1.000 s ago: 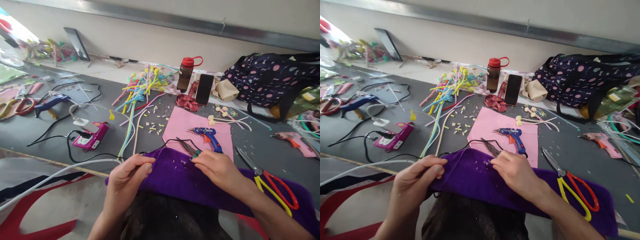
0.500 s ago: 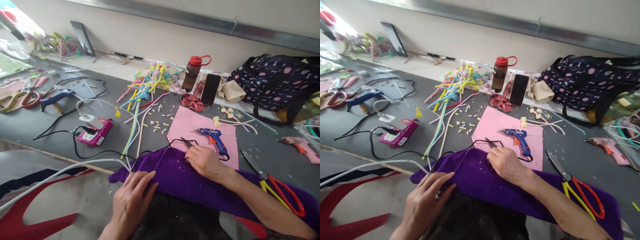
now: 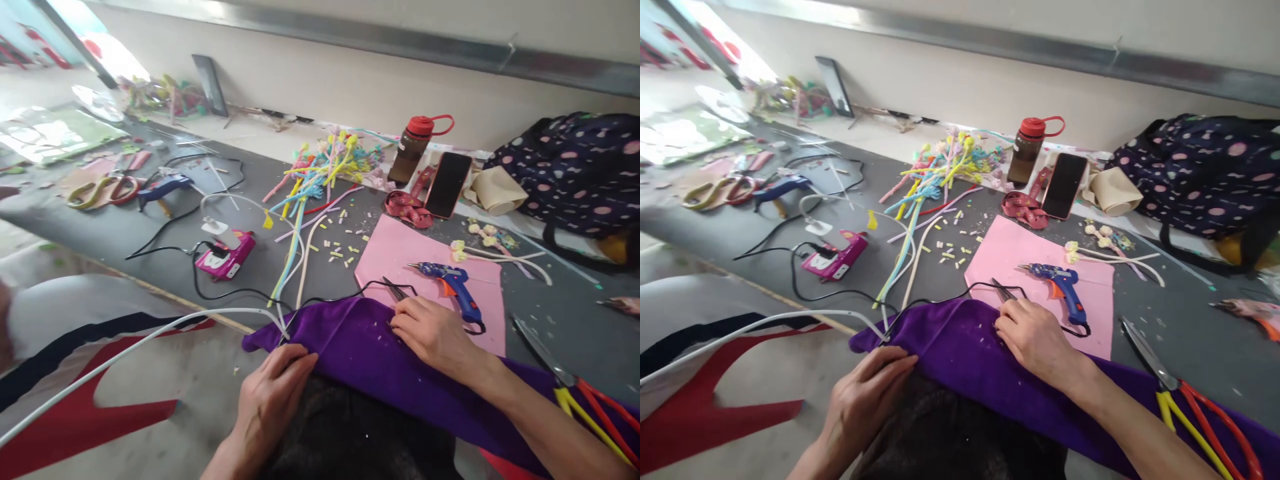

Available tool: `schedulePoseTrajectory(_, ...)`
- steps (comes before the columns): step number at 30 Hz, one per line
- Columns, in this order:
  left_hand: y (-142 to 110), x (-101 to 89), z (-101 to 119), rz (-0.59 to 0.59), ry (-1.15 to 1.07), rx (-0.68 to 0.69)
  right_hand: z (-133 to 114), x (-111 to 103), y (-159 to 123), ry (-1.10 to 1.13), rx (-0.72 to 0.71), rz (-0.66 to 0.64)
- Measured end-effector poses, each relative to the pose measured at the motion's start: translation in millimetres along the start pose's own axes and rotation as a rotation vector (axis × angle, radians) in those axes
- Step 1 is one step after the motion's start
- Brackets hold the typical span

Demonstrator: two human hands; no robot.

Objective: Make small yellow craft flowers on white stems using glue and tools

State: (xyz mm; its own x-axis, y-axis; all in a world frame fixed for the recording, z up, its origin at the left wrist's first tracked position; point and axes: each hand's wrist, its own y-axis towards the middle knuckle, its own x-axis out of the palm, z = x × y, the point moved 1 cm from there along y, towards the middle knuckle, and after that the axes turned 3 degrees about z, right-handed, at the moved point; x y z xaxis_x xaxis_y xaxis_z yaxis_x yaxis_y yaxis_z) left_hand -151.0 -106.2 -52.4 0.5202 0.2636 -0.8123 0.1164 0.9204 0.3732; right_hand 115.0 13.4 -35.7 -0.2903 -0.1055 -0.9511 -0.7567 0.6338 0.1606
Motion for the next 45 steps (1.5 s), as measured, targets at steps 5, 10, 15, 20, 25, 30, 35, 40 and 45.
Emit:
schedulePoseTrajectory(5, -1, -12.5, 0, 0.058, -0.203, -0.265, 9, 2, 1, 0.094, 0.070, 0.109)
schedulePoseTrajectory(10, 5, -10.3, 4, 0.220, -0.285, -0.389, -1, -10, 3, 0.324, 0.186, 0.102)
schedulePoseTrajectory(15, 20, -1.1, 16, 0.212, -0.267, -0.158, -42, -8, 19, 0.489, 0.002, 0.037)
schedulePoseTrajectory(20, 19, 2.2, 22, 0.157, -0.272, -0.065, -75, 15, 44, 0.514, -0.141, 0.037)
schedulePoseTrajectory(25, 10, -3.7, 15, 0.159, -0.289, -0.050, -81, 10, 64, 0.406, -0.229, -0.088)
schedulePoseTrajectory(30, 7, -4.6, 14, 0.162, -0.287, -0.058, -71, -21, 110, 0.003, -0.268, -0.081)
schedulePoseTrajectory(35, 12, 1.1, 23, 0.198, -0.218, -0.095, -70, 12, 172, -0.306, -0.494, -0.162)
schedulePoseTrajectory(40, 11, -0.6, 31, 0.243, -0.189, -0.086, -71, 36, 194, -0.367, -0.557, -0.240)
schedulePoseTrajectory(45, 11, 7.4, 42, 0.212, -0.041, -0.015, -72, 36, 198, -0.404, -0.543, -0.240)
